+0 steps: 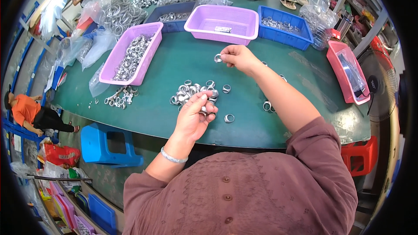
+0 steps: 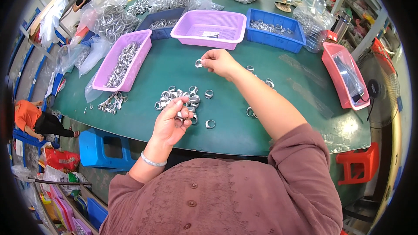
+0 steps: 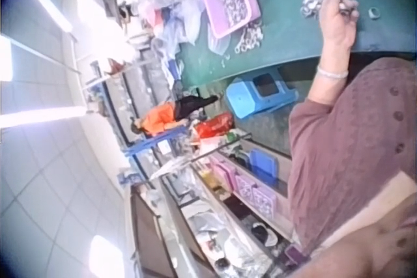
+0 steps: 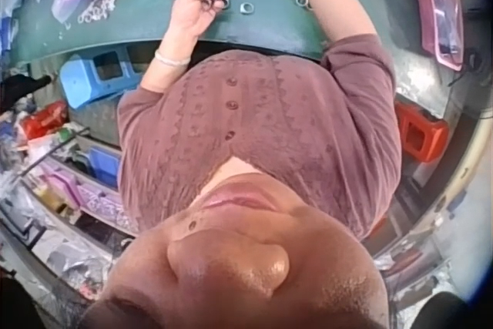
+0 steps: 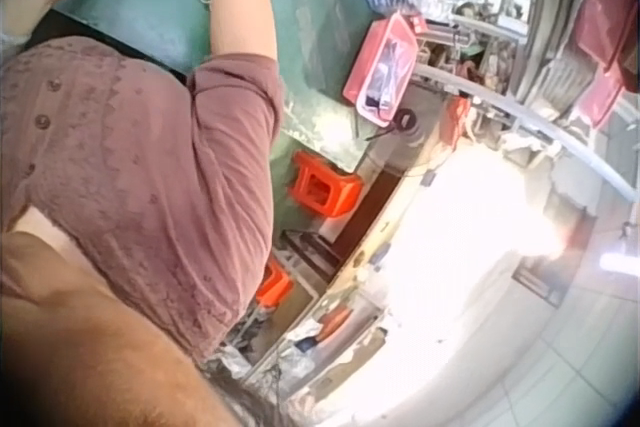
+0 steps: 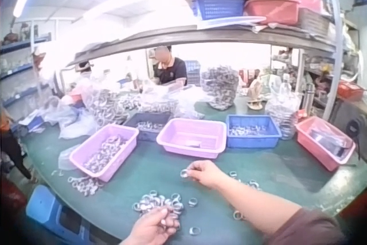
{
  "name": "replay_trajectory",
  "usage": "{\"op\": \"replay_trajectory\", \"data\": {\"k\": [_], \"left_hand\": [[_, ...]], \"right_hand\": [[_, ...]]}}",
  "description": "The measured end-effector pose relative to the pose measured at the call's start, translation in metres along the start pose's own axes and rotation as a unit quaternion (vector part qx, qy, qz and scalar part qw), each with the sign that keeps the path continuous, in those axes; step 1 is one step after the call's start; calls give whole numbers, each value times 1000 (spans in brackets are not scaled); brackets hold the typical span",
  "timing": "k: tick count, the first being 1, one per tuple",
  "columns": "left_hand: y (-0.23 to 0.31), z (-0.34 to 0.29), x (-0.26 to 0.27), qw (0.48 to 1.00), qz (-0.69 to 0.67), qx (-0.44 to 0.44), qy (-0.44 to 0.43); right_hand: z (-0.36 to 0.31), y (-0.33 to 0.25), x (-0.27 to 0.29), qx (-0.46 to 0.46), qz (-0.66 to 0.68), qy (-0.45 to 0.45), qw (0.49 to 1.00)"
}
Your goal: The person picks up metal rings from a table, inserts small white components into them, and places the assembled items into a pink tray.
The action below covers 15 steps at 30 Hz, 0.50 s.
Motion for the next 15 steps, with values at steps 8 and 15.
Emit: {"op": "replay_trajectory", "data": {"k": [8,15], "left_hand": [[8,10,-37,999,35,-30,-7],[3,5,-76,993,89,-18,-70]], "right_hand": [[-81,-30,-30,76,334,-93,935],[-115,-32,-37,132,415,-140,890]]}}
Point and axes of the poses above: each hand's wrist, its own z-axis towards the middle knuckle, its own x-axis out of the back of the hand, y = z × x, the point moved 7 cm from there along z, towards the middle knuckle, and after that the axes turned 10 degrees about -y, right-handed, at the moved point
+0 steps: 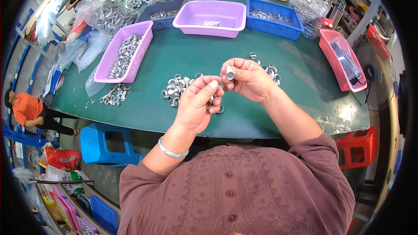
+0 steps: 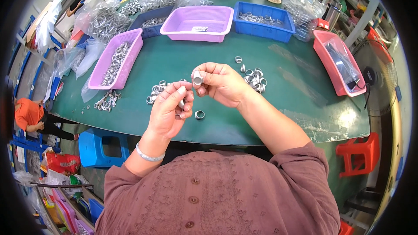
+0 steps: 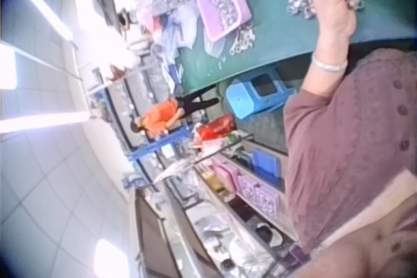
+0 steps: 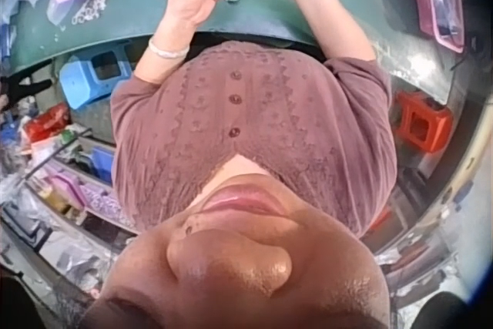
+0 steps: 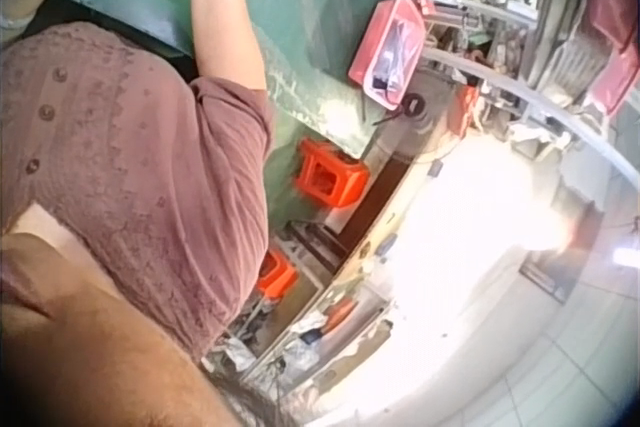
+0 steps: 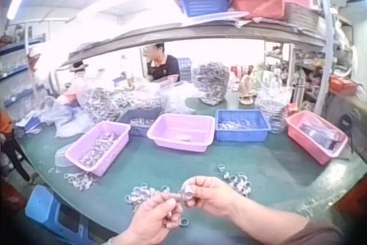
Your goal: The person picks up metal rings from a table, inserts small white components into them, and places the assembled items into a pink tray.
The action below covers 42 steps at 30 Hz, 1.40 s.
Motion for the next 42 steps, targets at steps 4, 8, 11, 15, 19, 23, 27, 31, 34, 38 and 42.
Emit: {"op": "replay_trajectory", "data": {"k": [4,8,11,15,19,23,27,31,34,38,42], "left_hand": [[0,-2,-7,1000,4,-4,-1],[-2,-2,-10,1000,5,2,-2],[-5,-1,-9,1000,11,6,-3],[-9,-1,-4,1000,8,15,11],[-14,1,-1,999,10,35,18],[-29,3,14,995,-37,85,43],[-45,-1,29,989,-69,107,72],[-51,-3,35,989,-84,113,52],[-49,-3,31,988,-124,92,13],[-41,-9,37,981,-183,61,-10],[-42,-14,38,986,-140,84,18]], "right_hand": [[-8,1,-5,-3,12,-3,1000],[-12,3,-6,-13,6,22,1000],[-14,7,-3,-30,-6,58,998],[-15,12,2,-39,-6,82,996],[-18,14,10,-41,-85,134,986],[-16,4,-3,-27,-380,85,921],[-15,-36,29,64,-664,118,736],[-10,-77,114,-136,-753,260,589],[-7,-73,148,-239,-731,261,584],[13,-58,155,-249,-734,167,609],[17,-55,166,-241,-813,119,516]]}}
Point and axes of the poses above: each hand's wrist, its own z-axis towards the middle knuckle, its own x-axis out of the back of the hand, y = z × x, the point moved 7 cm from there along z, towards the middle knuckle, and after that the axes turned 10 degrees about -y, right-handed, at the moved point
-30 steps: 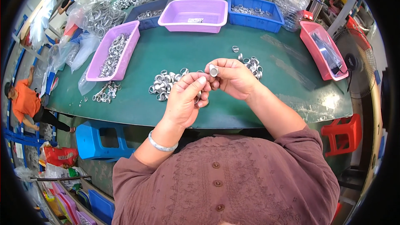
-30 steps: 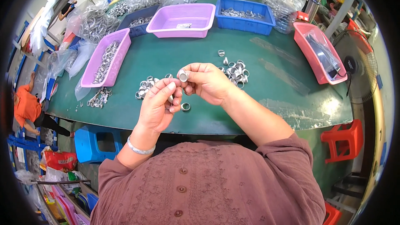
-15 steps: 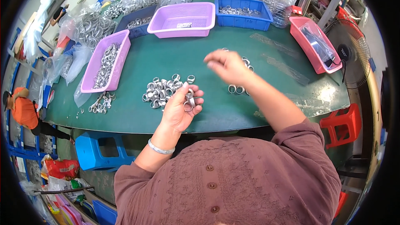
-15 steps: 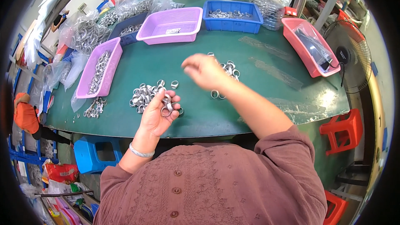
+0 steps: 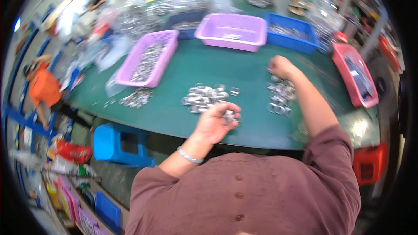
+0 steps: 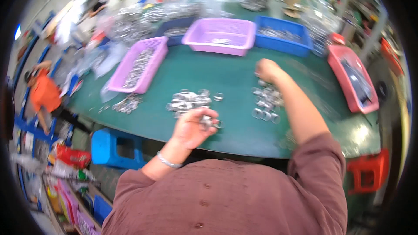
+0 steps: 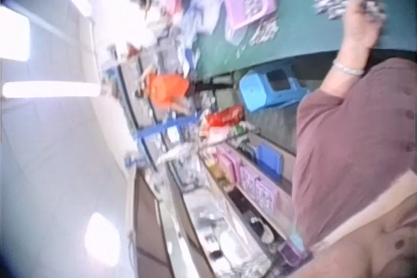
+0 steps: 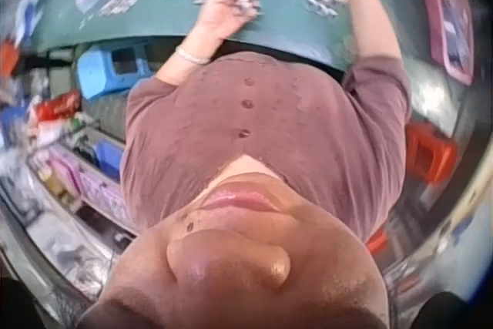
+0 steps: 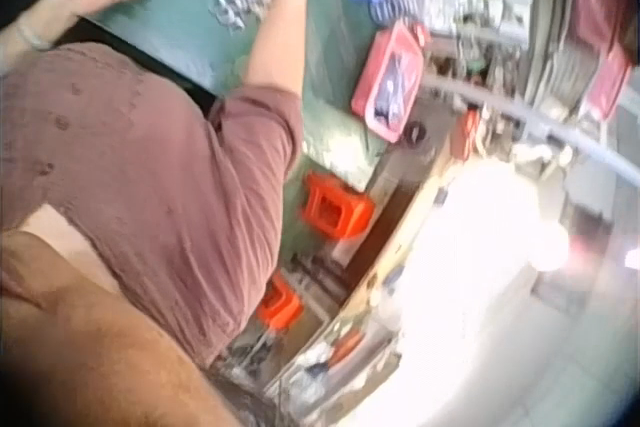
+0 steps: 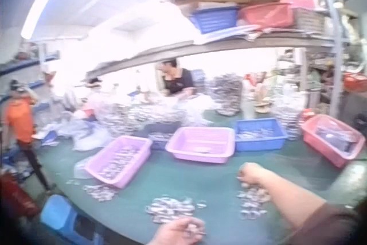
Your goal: The person picks up metal rings from a table, inserts small white components into them, and places the assembled items into a pink tray.
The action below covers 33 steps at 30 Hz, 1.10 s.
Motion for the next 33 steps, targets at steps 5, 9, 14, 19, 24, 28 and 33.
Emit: {"op": "replay_trajectory", "data": {"k": [5,9,14,19,24,28,33], "left_hand": [[-2,-1,4,995,80,18,64],[4,-5,0,992,109,-13,60],[9,-10,-13,986,145,-43,75],[12,-19,-24,980,176,-80,56],[13,-29,-29,970,213,-90,77],[14,-39,-28,970,213,-98,62],[11,-49,-32,972,210,-83,58]], "right_hand": [[-23,-18,21,56,210,69,974],[-46,-75,27,125,415,-17,901],[-94,-149,17,244,496,-45,832],[-128,-180,23,328,392,58,857],[-140,-182,21,323,393,72,858],[-144,-190,20,348,425,32,835],[-153,-202,19,404,358,27,842]]}}
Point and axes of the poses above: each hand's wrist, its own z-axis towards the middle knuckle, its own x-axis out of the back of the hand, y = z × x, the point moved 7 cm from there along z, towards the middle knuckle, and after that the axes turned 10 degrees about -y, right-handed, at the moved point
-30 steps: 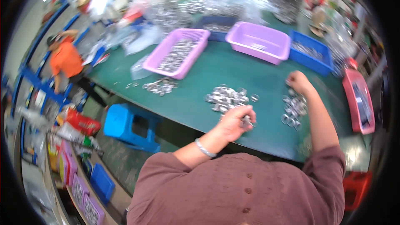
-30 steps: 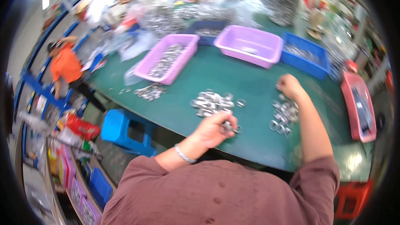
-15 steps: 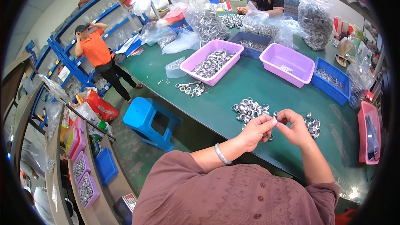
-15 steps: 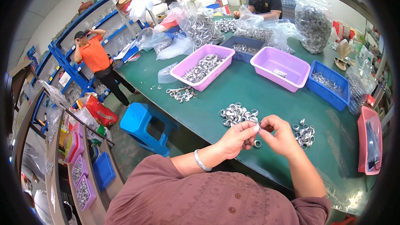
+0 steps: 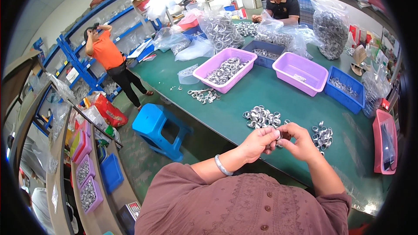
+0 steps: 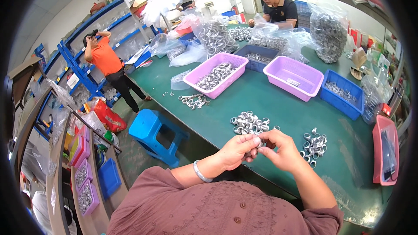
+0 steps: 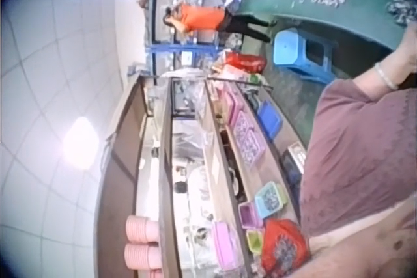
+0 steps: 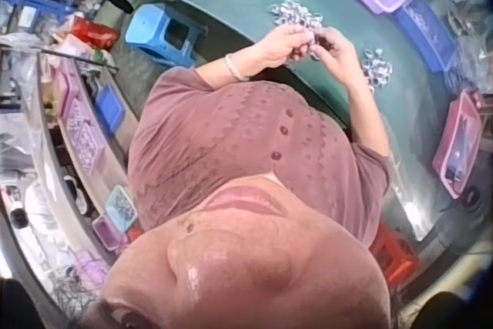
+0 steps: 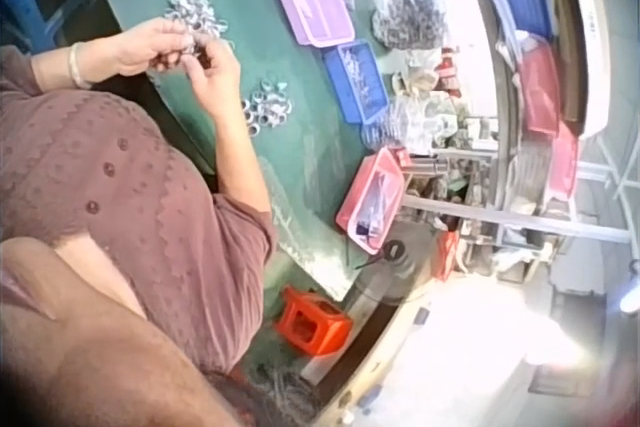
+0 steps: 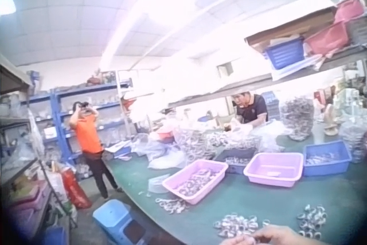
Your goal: The person picks up metal rings from a table, inserts small white components into them, and places the assembled items into a pink tray.
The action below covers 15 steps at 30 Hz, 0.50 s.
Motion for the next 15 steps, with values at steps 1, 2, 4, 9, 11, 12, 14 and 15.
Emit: {"op": "replay_trajectory", "data": {"k": [1,2,4,9,11,12,14,15], "left_hand": [[0,-1,3,1000,-7,-2,-9],[0,-1,5,1000,-15,-4,-17],[1,-3,7,1000,-4,-17,-5],[7,-9,11,994,97,-41,27],[8,-11,16,984,147,-84,47],[12,-14,19,971,198,-123,62],[13,-17,20,972,192,-115,67],[13,-18,20,974,187,-107,68]], "right_hand": [[4,-4,-1,17,-8,6,1000],[6,-6,-3,24,-8,-2,1000],[7,-6,-3,2,-50,14,999],[12,-16,-13,26,-102,27,994],[14,-20,-18,42,-148,30,988],[16,-21,-19,45,-147,27,988],[17,-22,-21,36,-165,30,985],[18,-22,-23,37,-164,29,985]]}}
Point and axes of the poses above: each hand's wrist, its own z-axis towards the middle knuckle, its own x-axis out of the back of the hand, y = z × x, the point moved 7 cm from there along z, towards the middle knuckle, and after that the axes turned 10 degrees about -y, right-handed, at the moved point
